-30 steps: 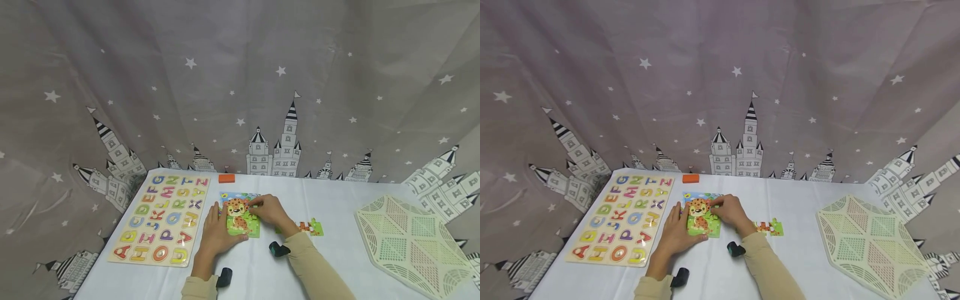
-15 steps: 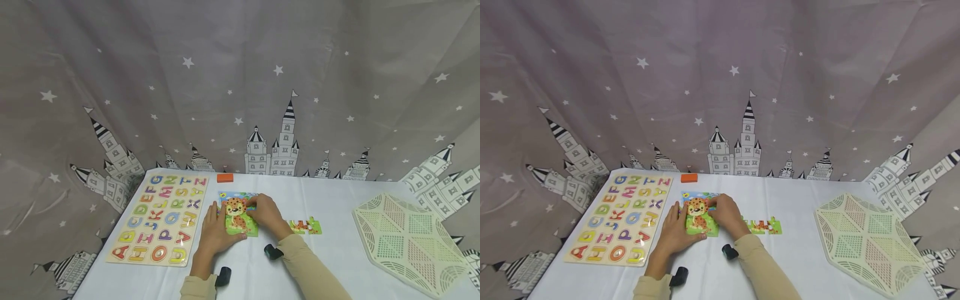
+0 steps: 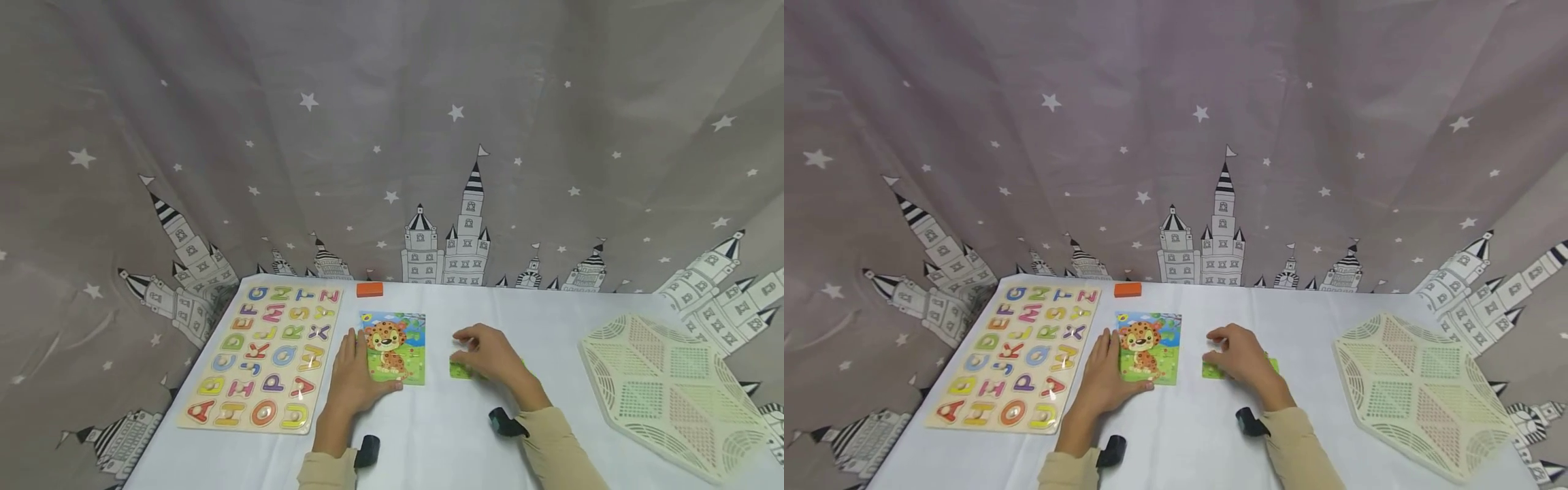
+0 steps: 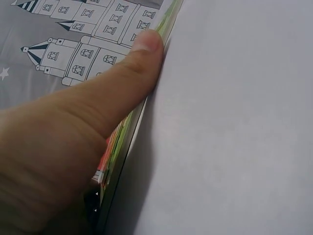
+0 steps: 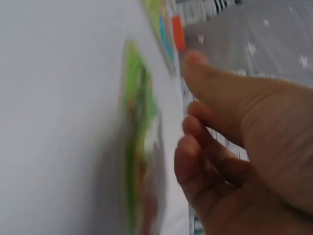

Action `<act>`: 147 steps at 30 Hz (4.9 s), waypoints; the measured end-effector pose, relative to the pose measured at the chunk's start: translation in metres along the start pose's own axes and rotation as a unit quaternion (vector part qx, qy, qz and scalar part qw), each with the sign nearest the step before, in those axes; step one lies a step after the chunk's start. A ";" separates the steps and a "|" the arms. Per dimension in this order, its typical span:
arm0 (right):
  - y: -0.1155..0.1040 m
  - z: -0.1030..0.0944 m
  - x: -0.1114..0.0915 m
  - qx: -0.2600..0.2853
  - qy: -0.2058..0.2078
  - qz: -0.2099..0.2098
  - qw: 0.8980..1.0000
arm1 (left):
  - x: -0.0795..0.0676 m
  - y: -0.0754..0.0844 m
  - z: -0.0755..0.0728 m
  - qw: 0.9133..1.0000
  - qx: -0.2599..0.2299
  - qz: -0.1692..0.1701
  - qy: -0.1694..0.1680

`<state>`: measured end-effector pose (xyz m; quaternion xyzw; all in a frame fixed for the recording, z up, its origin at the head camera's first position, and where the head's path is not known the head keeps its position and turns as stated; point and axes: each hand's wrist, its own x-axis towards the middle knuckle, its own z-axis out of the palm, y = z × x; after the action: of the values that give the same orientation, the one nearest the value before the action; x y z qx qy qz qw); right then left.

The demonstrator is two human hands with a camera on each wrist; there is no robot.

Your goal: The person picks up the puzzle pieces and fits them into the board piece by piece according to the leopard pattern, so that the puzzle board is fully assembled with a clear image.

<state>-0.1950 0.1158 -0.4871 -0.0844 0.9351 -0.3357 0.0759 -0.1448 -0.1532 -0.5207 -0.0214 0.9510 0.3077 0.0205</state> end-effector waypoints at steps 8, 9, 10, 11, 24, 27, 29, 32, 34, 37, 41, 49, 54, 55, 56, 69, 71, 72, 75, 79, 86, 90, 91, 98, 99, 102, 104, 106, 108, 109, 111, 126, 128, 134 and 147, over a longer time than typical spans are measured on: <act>0.017 -0.004 -0.020 -0.037 -0.006 -0.018 0.999 | -0.004 -0.001 -0.002 1.000 -0.013 -0.003 0.005; 0.016 -0.002 -0.021 -0.038 -0.004 -0.022 0.999 | -0.005 -0.002 -0.002 1.000 -0.017 -0.002 0.007; 0.015 -0.001 -0.020 -0.041 -0.002 -0.026 0.999 | -0.006 -0.003 -0.002 1.000 -0.019 -0.004 0.007; 0.014 0.001 -0.020 -0.047 -0.001 -0.029 0.998 | -0.007 -0.004 -0.002 1.000 -0.021 -0.004 0.009; 0.000 0.000 -0.015 -0.052 -0.036 -0.013 0.998 | -0.010 -0.007 -0.002 0.999 -0.026 -0.001 0.034; -0.004 -0.001 -0.014 -0.066 -0.048 -0.012 0.997 | -0.011 -0.007 -0.001 0.999 -0.028 -0.004 0.036; -0.005 -0.001 -0.011 -0.065 -0.057 -0.010 0.996 | -0.011 -0.007 -0.001 0.999 -0.029 -0.006 0.035; -0.007 -0.001 -0.006 -0.034 -0.063 -0.006 0.997 | -0.012 -0.008 -0.001 0.999 -0.029 -0.004 0.039; -0.012 0.000 -0.002 0.004 -0.059 -0.004 0.998 | -0.012 -0.008 -0.001 0.999 -0.026 -0.002 0.041; -0.028 0.005 0.005 0.060 -0.050 -0.011 0.997 | -0.012 -0.009 -0.003 0.999 -0.022 -0.006 0.042; -0.059 0.025 0.016 0.100 -0.061 -0.039 0.992 | -0.012 -0.009 -0.006 0.999 -0.024 -0.011 0.039; -0.101 0.072 0.032 0.116 -0.099 -0.057 0.987 | -0.011 -0.008 -0.003 0.999 -0.026 0.003 0.038; -0.110 0.090 0.039 0.085 -0.058 -0.057 0.993 | -0.011 -0.007 -0.003 0.999 -0.010 0.014 0.034; -0.111 0.092 0.040 0.073 -0.049 -0.063 0.994 | -0.011 -0.007 -0.003 0.999 -0.009 0.015 0.034; -0.112 0.094 0.041 0.059 -0.040 -0.067 0.995 | -0.011 -0.006 -0.004 0.999 -0.006 0.016 0.033; -0.121 0.109 0.042 -0.063 -0.003 -0.086 0.994 | -0.012 -0.008 -0.004 1.000 0.002 0.011 0.026; -0.121 0.110 0.042 -0.081 0.001 -0.089 0.993 | -0.012 -0.008 -0.005 1.000 -0.001 0.011 0.026; -0.121 0.110 0.042 -0.088 0.001 -0.089 0.992 | -0.012 -0.008 -0.005 1.000 -0.003 0.011 0.027; -0.120 0.109 0.041 -0.090 -0.006 -0.095 0.991 | -0.012 -0.007 -0.004 1.000 -0.006 0.010 0.025; -0.116 0.095 0.035 -0.022 -0.041 -0.095 0.994 | -0.012 -0.007 -0.004 1.000 -0.005 0.009 0.020; -0.070 0.035 0.016 0.078 -0.046 -0.053 0.994 | -0.010 -0.005 -0.004 1.000 -0.008 0.001 0.018; -0.018 -0.002 -0.002 0.076 -0.008 -0.005 0.997 | -0.009 -0.005 -0.004 1.000 -0.012 -0.006 0.020; -0.005 -0.011 -0.007 0.070 -0.003 0.001 0.998 | -0.010 -0.005 -0.004 1.000 -0.015 -0.006 0.020; 0.047 -0.036 -0.030 0.014 -0.009 0.003 1.000 | -0.011 -0.006 -0.007 1.000 -0.017 -0.015 0.018; 0.048 -0.036 -0.031 0.008 -0.012 0.001 1.000 | -0.011 -0.006 -0.007 1.000 -0.018 -0.016 0.020; 0.046 -0.033 -0.032 -0.016 -0.010 0.003 1.000 | -0.011 -0.006 -0.008 1.000 -0.014 -0.013 0.020; 0.043 -0.032 -0.033 -0.032 -0.006 0.010 0.999 | -0.011 -0.005 -0.008 1.000 -0.011 -0.010 0.018; 0.041 -0.032 -0.034 -0.049 -0.001 0.016 0.999 | -0.011 -0.004 -0.008 1.000 -0.008 -0.006 0.015; 0.038 -0.032 -0.035 -0.051 0.003 0.018 0.999 | -0.010 -0.002 -0.007 1.000 -0.007 -0.002 0.013; 0.037 -0.032 -0.034 -0.047 0.003 0.014 0.999 | -0.010 -0.002 -0.007 1.000 -0.007 -0.001 0.013; 0.033 -0.029 -0.034 -0.036 0.001 0.006 0.999 | -0.010 -0.002 -0.008 1.000 -0.007 0.001 0.013; -0.045 0.044 -0.003 0.145 -0.067 -0.058 0.985 | -0.011 -0.004 -0.006 1.000 -0.002 -0.002 0.007; -0.051 0.053 0.001 0.145 -0.068 -0.053 0.986 | -0.011 -0.004 -0.006 1.000 0.001 0.000 0.010; -0.067 0.068 0.008 0.129 -0.053 -0.042 0.989 | -0.011 -0.003 -0.005 1.000 0.003 0.006 0.011; -0.084 0.075 0.010 0.055 -0.017 -0.028 0.998 | -0.011 -0.002 -0.005 1.000 0.004 0.001 0.004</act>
<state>-0.1812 0.0034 -0.4917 -0.1118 0.9111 -0.3871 0.0866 -0.1334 -0.1577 -0.5174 -0.0213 0.9522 0.3042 0.0164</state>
